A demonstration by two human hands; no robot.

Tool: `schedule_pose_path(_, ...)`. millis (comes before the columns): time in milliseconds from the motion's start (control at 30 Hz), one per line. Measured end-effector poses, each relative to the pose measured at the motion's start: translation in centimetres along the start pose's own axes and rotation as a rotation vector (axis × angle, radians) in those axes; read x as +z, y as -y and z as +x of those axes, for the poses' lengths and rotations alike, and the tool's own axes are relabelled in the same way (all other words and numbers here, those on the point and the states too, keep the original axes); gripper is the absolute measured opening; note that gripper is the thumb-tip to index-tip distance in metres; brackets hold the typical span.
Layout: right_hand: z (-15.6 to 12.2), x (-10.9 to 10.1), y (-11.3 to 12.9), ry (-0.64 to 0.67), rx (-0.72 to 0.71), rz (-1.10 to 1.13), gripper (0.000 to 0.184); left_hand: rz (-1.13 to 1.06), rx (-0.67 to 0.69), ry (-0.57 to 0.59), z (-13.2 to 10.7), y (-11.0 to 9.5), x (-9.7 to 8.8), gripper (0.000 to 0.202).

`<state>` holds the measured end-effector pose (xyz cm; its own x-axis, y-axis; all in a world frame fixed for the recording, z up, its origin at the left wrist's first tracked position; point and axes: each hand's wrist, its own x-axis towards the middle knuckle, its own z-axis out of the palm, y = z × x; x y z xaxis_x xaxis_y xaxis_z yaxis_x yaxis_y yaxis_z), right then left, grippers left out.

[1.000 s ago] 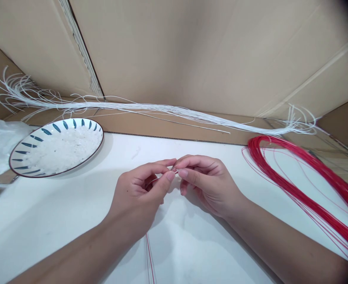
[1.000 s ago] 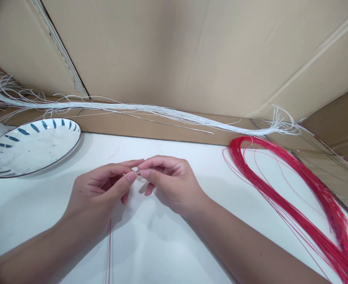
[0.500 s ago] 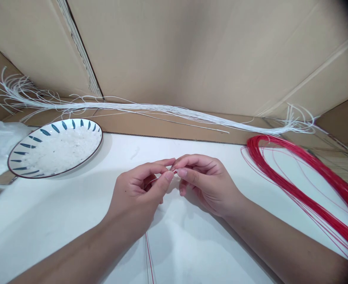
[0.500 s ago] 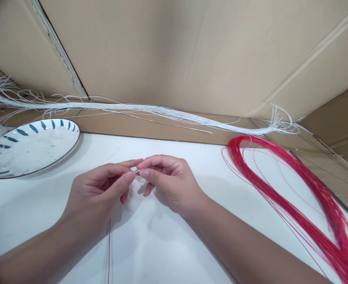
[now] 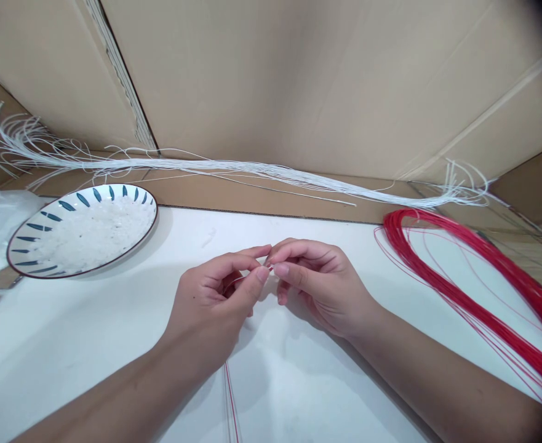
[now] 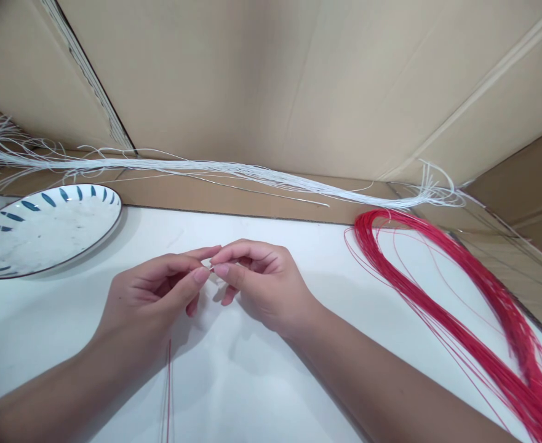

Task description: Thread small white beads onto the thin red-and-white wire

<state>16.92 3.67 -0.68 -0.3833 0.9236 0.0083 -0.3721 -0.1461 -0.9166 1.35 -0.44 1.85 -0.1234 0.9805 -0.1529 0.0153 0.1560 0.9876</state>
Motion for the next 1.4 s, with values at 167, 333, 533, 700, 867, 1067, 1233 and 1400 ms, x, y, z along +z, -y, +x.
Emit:
schedule_pose_path(167, -0.1, 0.3, 0.1, -0.046, -0.036, -0.039, 0.010, 0.059, 0.043, -0.005, -0.1, 0.0, -0.1, 0.018)
schedule_pose_path(333, -0.3, 0.7, 0.3, -0.130, -0.056, -0.106, 0.021, 0.069, 0.014, 0.069, 0.3, 0.5, -0.5, 0.020)
schedule_pose_path(533, -0.2, 0.4, 0.1, -0.165, -0.116, -0.110, 0.026, -0.020, -0.058, 0.104, 1.0, 1.8, -1.0, 0.014)
schedule_pose_path(700, -0.2, 0.4, -0.1, -0.168, -0.115, -0.127, 0.022, 0.093, -0.068, 0.120, 0.9, 1.6, -0.9, 0.021)
schedule_pose_path(867, -0.5, 0.7, 0.0, -0.127, -0.131, -0.208, 0.023, 0.088, -0.002, 0.176, 0.8, 1.3, -0.9, 0.021)
schedule_pose_path(1067, -0.6, 0.4, 0.0, -0.074, -0.096, -0.193, 0.018, 0.046, -0.090, 0.063, 0.5, 0.9, -0.7, 0.021)
schedule_pose_path(1233, -0.6, 0.2, -0.1, -0.056, -0.029, -0.203, 0.020, -0.006, -0.062, 0.077, 0.6, 1.3, -0.6, 0.021)
schedule_pose_path(1400, -0.6, 0.3, -0.3, 0.069, -0.079, -0.122, 0.026, -0.156, -0.002, 0.164, 1.2, 1.5, -0.7, 0.023)
